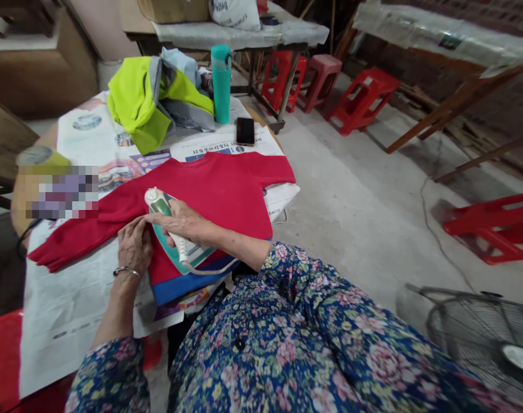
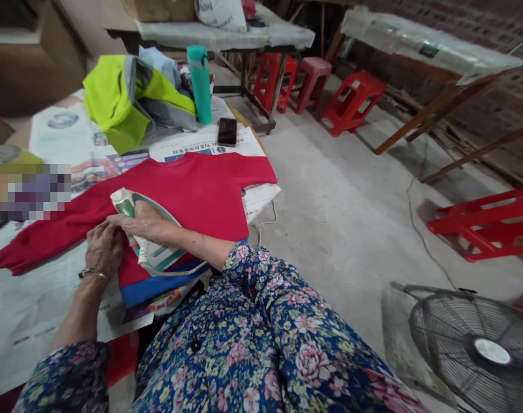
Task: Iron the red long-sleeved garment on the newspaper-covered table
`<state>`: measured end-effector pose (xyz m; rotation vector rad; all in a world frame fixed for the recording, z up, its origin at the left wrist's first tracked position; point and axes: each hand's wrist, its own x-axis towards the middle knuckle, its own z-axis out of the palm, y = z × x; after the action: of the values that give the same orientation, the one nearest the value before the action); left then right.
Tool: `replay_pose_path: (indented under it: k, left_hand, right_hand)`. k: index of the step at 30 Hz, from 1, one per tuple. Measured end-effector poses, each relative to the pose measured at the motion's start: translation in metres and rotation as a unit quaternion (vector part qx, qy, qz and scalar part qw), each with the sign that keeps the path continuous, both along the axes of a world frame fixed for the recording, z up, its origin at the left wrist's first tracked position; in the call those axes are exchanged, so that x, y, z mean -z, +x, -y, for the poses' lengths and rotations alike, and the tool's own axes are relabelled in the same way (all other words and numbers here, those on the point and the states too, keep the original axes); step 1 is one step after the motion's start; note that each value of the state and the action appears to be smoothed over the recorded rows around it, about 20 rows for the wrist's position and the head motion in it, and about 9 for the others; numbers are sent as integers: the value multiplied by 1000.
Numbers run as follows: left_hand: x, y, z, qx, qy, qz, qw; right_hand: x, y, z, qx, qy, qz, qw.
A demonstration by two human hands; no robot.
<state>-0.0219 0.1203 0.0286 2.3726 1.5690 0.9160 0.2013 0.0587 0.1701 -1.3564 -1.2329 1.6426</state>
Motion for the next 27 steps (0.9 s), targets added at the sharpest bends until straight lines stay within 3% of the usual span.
replay_pose_path:
  k: [8,13,18,22,27]
  left_hand:
    - [-4,-5,-3,16,14,5,1000]
    - [-4,-4,-3,12,14,7,1000]
    - [-3,-1,0,4,31,2,1000]
    - [-3,-1,2,7,40,2,999]
    - [-4,-2,4,14,42,-6,999]
  right_hand:
    - [-9,24,34,-51,27,38,998]
    - [-19,55,50,-77,12,62,995]
    - [-11,93,67,-73,30,63,995]
    - [-2,121,83,-38,21,66,997]
    - [-3,141,97,76,12,91,993]
